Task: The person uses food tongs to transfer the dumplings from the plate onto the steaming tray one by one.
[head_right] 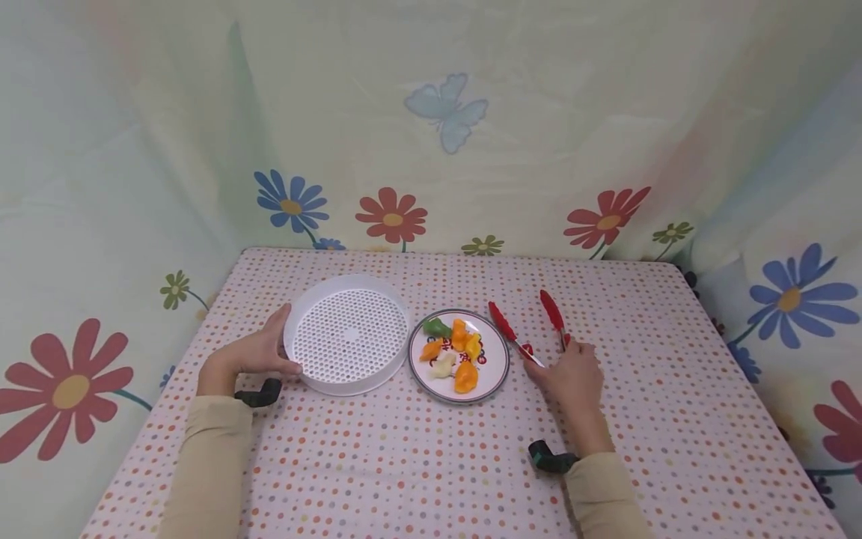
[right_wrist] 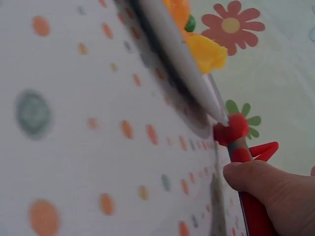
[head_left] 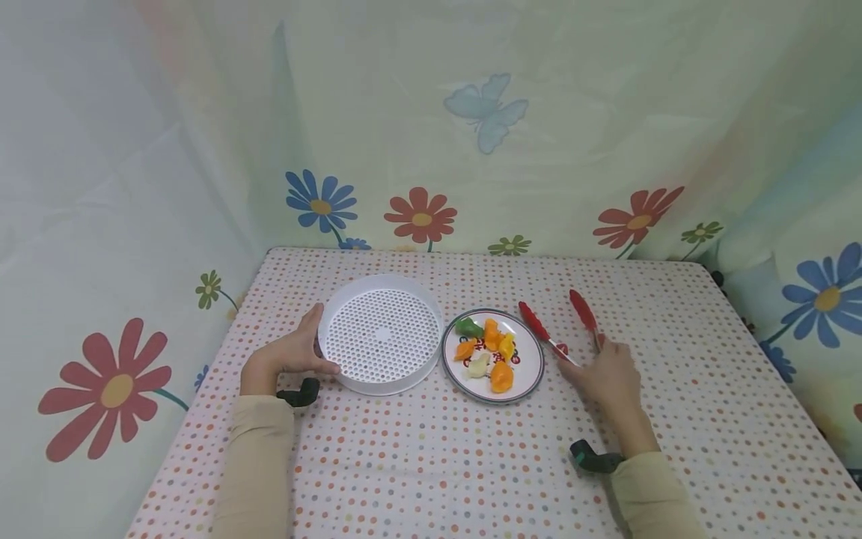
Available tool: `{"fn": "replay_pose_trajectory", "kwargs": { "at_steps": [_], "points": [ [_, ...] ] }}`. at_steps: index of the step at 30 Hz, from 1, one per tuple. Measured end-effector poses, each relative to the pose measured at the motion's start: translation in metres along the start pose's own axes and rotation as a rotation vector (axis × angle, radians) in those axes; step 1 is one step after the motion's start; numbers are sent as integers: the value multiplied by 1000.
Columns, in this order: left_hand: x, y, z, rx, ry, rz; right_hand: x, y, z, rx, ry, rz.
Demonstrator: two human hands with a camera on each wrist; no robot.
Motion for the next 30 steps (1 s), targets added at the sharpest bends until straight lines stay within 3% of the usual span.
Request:
{"fn": "replay_pose_trajectory", "kwargs": {
  "at_steps": [4, 11, 19, 30],
  "points": [
    [-2, 1, -2, 2, 9, -4, -5, -1, -13, 49, 75, -23],
    [-2, -1, -2, 1, 38, -41, -5, -15, -29, 45, 95, -84],
    [-5, 0, -3, -1, 50, -37, -1, -43, -41, -4, 13, -175],
    [-6, -2, -1, 20, 22, -69, 25, -68, -53, 43, -142, -351]
  ]
}}
Point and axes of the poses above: each hand's wrist, its own y-axis towards the middle knuckle, its own z-axis out of the palm, x = y × z, the point moved 5 cm from there along y, towards the middle knuckle, and after that the axes turned 12 degrees about y, right-handed, at the moved point
